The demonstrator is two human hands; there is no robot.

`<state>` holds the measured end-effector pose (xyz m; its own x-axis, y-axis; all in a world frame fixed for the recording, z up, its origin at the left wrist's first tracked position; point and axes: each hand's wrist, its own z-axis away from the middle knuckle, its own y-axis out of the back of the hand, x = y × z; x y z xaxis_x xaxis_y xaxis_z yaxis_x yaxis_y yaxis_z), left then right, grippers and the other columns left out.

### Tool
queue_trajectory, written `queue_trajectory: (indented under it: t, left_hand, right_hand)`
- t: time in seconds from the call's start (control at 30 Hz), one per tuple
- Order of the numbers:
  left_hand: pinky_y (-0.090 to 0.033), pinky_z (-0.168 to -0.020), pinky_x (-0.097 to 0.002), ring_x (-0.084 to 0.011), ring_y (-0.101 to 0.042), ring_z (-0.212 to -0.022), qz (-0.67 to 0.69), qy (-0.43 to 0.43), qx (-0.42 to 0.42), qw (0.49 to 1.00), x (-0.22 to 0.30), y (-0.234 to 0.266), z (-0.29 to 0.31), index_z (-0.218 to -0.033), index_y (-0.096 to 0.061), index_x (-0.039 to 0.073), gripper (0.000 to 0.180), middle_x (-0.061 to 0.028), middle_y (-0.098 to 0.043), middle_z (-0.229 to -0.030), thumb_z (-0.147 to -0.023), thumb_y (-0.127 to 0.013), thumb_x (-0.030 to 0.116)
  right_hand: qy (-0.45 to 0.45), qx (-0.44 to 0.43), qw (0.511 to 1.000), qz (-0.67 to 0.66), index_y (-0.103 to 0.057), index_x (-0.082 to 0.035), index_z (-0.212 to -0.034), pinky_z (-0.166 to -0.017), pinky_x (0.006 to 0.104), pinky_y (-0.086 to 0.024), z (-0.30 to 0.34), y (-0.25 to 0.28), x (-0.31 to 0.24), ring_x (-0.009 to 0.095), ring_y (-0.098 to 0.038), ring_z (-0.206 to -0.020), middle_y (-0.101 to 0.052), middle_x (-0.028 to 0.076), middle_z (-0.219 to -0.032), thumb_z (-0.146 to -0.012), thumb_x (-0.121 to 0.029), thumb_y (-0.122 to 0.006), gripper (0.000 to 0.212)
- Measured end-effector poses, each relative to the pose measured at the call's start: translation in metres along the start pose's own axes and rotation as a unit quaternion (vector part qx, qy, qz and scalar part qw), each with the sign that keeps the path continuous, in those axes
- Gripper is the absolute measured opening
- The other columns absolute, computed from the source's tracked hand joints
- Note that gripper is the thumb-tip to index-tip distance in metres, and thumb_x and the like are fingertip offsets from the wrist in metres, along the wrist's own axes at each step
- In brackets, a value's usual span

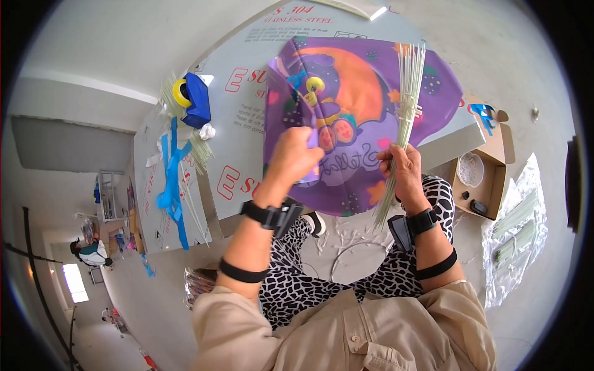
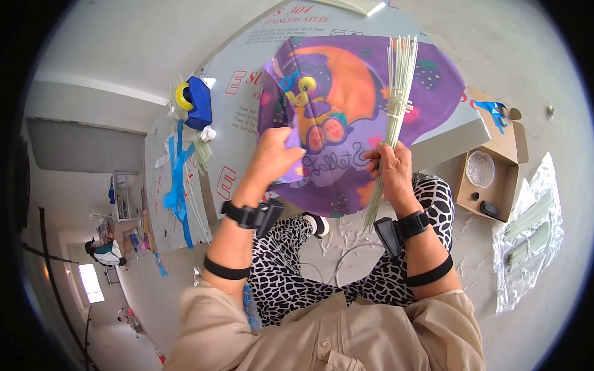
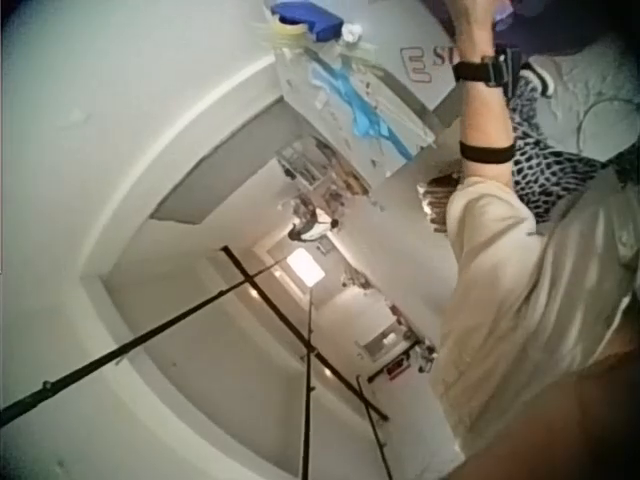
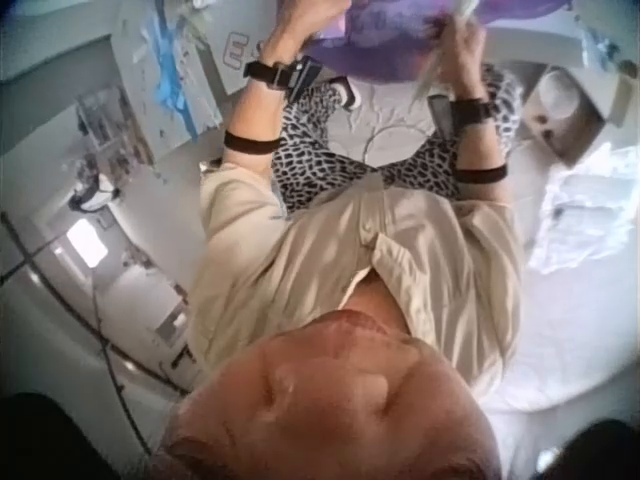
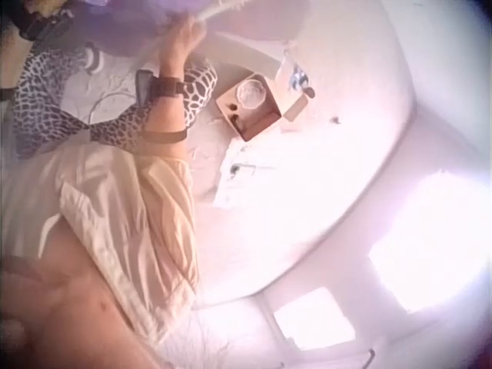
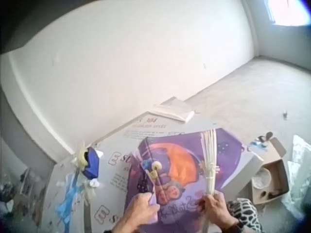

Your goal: Assembling plastic kites by attaching support sticks and string on a workbench.

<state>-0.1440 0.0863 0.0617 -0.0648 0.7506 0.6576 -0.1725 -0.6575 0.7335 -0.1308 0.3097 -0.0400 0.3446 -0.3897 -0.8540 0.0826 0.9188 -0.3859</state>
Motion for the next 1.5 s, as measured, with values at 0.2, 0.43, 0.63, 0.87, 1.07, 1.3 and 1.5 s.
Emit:
queue_trajectory:
  t: [0.2, 0.43, 0.63, 0.87, 1.07, 1.3, 1.5]
  left_hand:
    - [-0.049, -0.066, -0.0450, -0.0396, -0.062, -0.073, -0.079, -0.020, 0.020, 0.996, 0.019, -0.084, -0.027, -0.071, -0.057, -0.004, 0.016, -0.0254, -0.060, -0.072, -0.066, -0.058, 0.011]
    - [-0.047, -0.067, -0.0467, -0.0422, -0.059, -0.074, -0.152, -0.063, -0.032, 0.986, 0.017, -0.111, -0.025, -0.074, -0.058, -0.004, 0.026, -0.0267, -0.060, -0.076, -0.071, -0.064, 0.021]
    - [-0.047, -0.072, -0.0396, -0.0303, -0.057, -0.075, -0.063, -0.037, 0.238, 0.969, -0.036, -0.056, -0.031, -0.083, -0.059, 0.000, 0.026, -0.0140, -0.057, -0.080, -0.076, -0.069, 0.024]
    - [-0.049, -0.066, -0.0313, -0.0212, -0.060, -0.075, 0.135, 0.262, 0.241, 0.925, -0.148, -0.013, -0.035, -0.097, -0.054, -0.015, 0.053, -0.0200, -0.060, -0.091, -0.063, -0.082, 0.015]
    - [-0.048, -0.067, -0.0305, -0.0182, -0.060, -0.071, 0.189, 0.194, 0.184, 0.945, -0.129, -0.032, -0.048, -0.090, -0.059, -0.007, 0.038, -0.0131, -0.063, -0.083, -0.060, -0.080, 0.002]
    - [-0.052, -0.065, -0.0340, -0.0223, -0.064, -0.069, 0.245, 0.258, 0.110, 0.928, -0.112, -0.015, -0.048, -0.090, -0.059, -0.004, 0.029, -0.0128, -0.064, -0.081, -0.065, -0.072, -0.006]
    - [-0.055, -0.063, -0.0399, -0.0257, -0.065, -0.068, 0.326, 0.292, 0.060, 0.897, -0.120, -0.016, -0.039, -0.091, -0.059, -0.006, 0.028, -0.0150, -0.064, -0.081, -0.065, -0.071, -0.009]
  right_hand:
    - [0.039, 0.031, 0.999, -0.006, -0.052, 0.000, -0.088, -0.046, 0.0223, -0.042, 0.002, 0.030, -0.007, 0.011, -0.054, -0.053, -0.061, 0.010, -0.074, -0.091, -0.021, -0.049, 0.022]
    - [0.043, 0.035, 0.998, -0.039, -0.051, -0.001, -0.086, -0.045, 0.0219, -0.041, 0.004, 0.056, -0.014, 0.011, -0.054, -0.053, -0.060, 0.010, -0.073, -0.091, -0.020, -0.048, 0.020]
    - [0.050, 0.045, 0.997, -0.041, -0.051, -0.001, -0.086, -0.045, 0.0217, -0.041, 0.003, 0.069, -0.018, 0.011, -0.054, -0.053, -0.060, 0.010, -0.073, -0.091, -0.018, -0.047, 0.018]
    - [0.117, 0.114, 0.980, -0.110, -0.051, -0.001, -0.087, -0.045, 0.0216, -0.041, 0.001, 0.079, -0.031, 0.011, -0.054, -0.053, -0.061, 0.010, -0.073, -0.092, -0.019, -0.049, 0.019]
    - [0.139, 0.177, 0.963, -0.146, -0.052, -0.002, -0.088, -0.045, 0.0219, -0.042, 0.002, 0.100, -0.031, 0.012, -0.054, -0.053, -0.061, 0.011, -0.074, -0.091, -0.018, -0.050, 0.017]
    - [0.127, 0.180, 0.963, -0.155, -0.052, -0.002, -0.088, -0.045, 0.0224, -0.043, 0.002, 0.106, -0.027, 0.013, -0.054, -0.053, -0.061, 0.011, -0.074, -0.091, -0.018, -0.050, 0.016]
    - [0.122, 0.175, 0.966, -0.143, -0.051, -0.002, -0.087, -0.045, 0.0228, -0.043, 0.003, 0.101, -0.028, 0.013, -0.054, -0.053, -0.061, 0.011, -0.073, -0.091, -0.017, -0.050, 0.016]
